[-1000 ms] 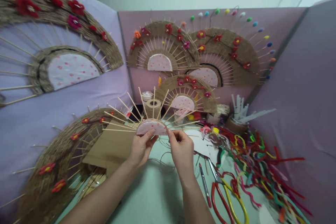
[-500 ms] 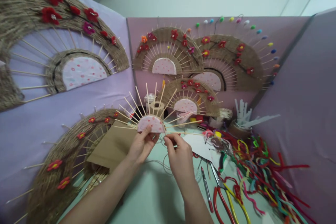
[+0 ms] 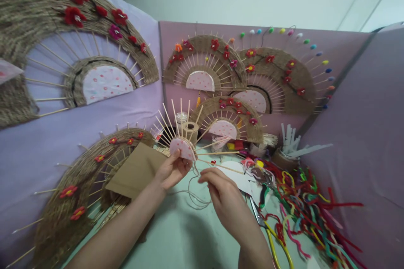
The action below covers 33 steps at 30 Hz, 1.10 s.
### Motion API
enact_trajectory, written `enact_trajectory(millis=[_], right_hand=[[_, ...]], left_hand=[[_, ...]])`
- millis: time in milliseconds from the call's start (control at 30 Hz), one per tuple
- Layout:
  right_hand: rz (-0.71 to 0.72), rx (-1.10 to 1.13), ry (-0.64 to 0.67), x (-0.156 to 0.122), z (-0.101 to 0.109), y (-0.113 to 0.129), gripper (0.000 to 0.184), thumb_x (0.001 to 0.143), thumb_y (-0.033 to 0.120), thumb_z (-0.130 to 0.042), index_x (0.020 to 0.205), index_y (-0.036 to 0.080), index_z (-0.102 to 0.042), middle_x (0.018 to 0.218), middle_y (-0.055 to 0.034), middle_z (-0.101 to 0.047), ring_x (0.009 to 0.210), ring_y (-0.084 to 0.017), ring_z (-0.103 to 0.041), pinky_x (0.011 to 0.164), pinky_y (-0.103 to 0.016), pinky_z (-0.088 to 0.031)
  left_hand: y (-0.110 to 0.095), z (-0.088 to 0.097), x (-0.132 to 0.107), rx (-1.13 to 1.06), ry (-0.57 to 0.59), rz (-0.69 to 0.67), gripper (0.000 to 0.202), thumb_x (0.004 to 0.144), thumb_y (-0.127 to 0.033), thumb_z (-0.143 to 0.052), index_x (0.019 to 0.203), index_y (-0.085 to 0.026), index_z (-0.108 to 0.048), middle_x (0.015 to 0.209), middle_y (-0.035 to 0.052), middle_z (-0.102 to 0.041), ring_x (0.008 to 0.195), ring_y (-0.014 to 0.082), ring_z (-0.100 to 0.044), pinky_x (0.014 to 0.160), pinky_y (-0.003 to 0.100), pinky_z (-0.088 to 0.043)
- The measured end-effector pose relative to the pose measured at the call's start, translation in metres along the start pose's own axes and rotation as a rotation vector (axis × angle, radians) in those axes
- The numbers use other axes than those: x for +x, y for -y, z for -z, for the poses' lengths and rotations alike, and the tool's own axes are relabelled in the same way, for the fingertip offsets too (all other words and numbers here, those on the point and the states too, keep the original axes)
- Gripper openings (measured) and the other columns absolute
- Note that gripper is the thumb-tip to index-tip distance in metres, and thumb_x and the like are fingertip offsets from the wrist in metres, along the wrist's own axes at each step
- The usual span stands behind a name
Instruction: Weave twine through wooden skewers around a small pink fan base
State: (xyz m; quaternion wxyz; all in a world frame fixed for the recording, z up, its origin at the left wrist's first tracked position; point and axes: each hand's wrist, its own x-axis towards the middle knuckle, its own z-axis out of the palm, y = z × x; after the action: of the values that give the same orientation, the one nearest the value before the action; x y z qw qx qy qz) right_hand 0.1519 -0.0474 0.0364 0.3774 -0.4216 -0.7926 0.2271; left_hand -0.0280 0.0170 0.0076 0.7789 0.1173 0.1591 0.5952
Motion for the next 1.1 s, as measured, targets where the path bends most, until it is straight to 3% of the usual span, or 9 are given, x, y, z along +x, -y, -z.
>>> enact_trajectory(millis=[100,267,400,500,600,700,833,933,1100], right_hand=[[-0.083,0.141,-0.155,0.010,-0.004,-0.008,0.022,0.077,0.014,-0.039,0.059,0.020,-0.050,0.058,0.0016,-0.048,0.057,-0.013,-0.047,0.055,-0.024,-0.037],[-0.265,0.471,-0.452,0.023,-0.024,-0.026,0.022,0.075,0.024,-0.040,0.054,0.021,-0.035,0.052,0.0055,-0.029,0.048,-0.010,-0.026,0.045,-0.024,-0.021],[-0.427,0.526,-0.445,0.027,-0.037,-0.036,0.030,0.082,0.040,-0.042,0.059,0.023,-0.034,0.053,0.0068,-0.028,0.046,-0.010,-0.025,0.042,-0.023,-0.021],[-0.447,0.452,-0.399,0.028,-0.041,-0.041,0.039,0.083,0.053,-0.042,0.060,0.023,-0.036,0.051,0.0069,-0.031,0.045,-0.010,-0.028,0.042,-0.023,-0.025],[-0.381,0.367,-0.412,0.030,-0.040,-0.043,0.033,0.082,0.048,-0.047,0.063,0.021,-0.045,0.055,0.0040,-0.042,0.050,-0.012,-0.039,0.046,-0.023,-0.033],[-0.276,0.278,-0.467,0.031,-0.038,-0.043,0.016,0.074,0.034,-0.055,0.080,0.019,-0.058,0.079,-0.0040,-0.060,0.074,-0.018,-0.055,0.059,-0.027,-0.045],[-0.289,0.260,-0.441,0.032,-0.039,-0.045,0.021,0.070,0.032,-0.061,0.086,0.019,-0.062,0.091,-0.0076,-0.065,0.088,-0.023,-0.059,0.074,-0.037,-0.049],[-0.363,0.315,-0.448,0.033,-0.039,-0.045,0.033,0.068,0.039,-0.069,0.092,0.017,-0.063,0.094,-0.0087,-0.067,0.091,-0.024,-0.061,0.082,-0.041,-0.048],[-0.262,0.451,-0.525,0.026,-0.026,-0.035,0.046,0.069,0.039,-0.071,0.108,0.018,-0.060,0.112,-0.0096,-0.066,0.106,-0.024,-0.058,0.095,-0.043,-0.041]], left_hand=[[-0.001,0.003,0.002,-0.007,0.016,0.020,0.017,0.077,-0.015,-0.067,0.094,-0.014,-0.062,0.082,0.0029,-0.071,0.071,0.0121,-0.066,0.066,0.024,-0.053],[0.000,0.006,0.003,-0.014,0.028,-0.016,0.018,0.076,-0.016,-0.069,0.093,-0.016,-0.062,0.088,0.0029,-0.071,0.074,0.0117,-0.066,0.069,0.025,-0.053],[-0.001,0.007,0.005,0.019,0.025,-0.109,0.016,0.071,-0.013,-0.072,0.085,-0.016,-0.063,0.083,0.0019,-0.071,0.074,0.0113,-0.065,0.074,0.026,-0.052],[-0.002,0.007,0.008,0.105,0.017,-0.234,0.020,0.067,-0.011,-0.075,0.083,-0.014,-0.064,0.082,0.0025,-0.071,0.076,0.0120,-0.065,0.077,0.027,-0.051],[-0.003,0.009,0.011,0.187,0.003,-0.337,0.029,0.061,-0.008,-0.077,0.086,-0.014,-0.065,0.083,0.0024,-0.071,0.080,0.0131,-0.065,0.079,0.027,-0.050],[-0.003,0.010,0.012,0.200,-0.026,-0.358,0.031,0.057,-0.006,-0.079,0.084,-0.014,-0.066,0.081,0.0017,-0.071,0.080,0.0131,-0.065,0.080,0.026,-0.049],[0.000,0.003,0.010,0.211,0.015,-0.331,0.029,0.059,-0.006,-0.077,0.085,-0.012,-0.066,0.082,0.0037,-0.071,0.079,0.0131,-0.066,0.081,0.026,-0.049],[0.009,-0.010,0.007,0.144,0.042,-0.260,0.025,0.062,-0.004,-0.075,0.083,-0.013,-0.066,0.082,0.0026,-0.072,0.079,0.0124,-0.066,0.083,0.025,-0.049],[0.040,-0.031,0.004,-0.002,0.044,0.000,0.012,0.071,-0.009,-0.071,0.081,-0.012,-0.065,0.079,0.0039,-0.071,0.073,0.0115,-0.065,0.075,0.024,-0.051]])
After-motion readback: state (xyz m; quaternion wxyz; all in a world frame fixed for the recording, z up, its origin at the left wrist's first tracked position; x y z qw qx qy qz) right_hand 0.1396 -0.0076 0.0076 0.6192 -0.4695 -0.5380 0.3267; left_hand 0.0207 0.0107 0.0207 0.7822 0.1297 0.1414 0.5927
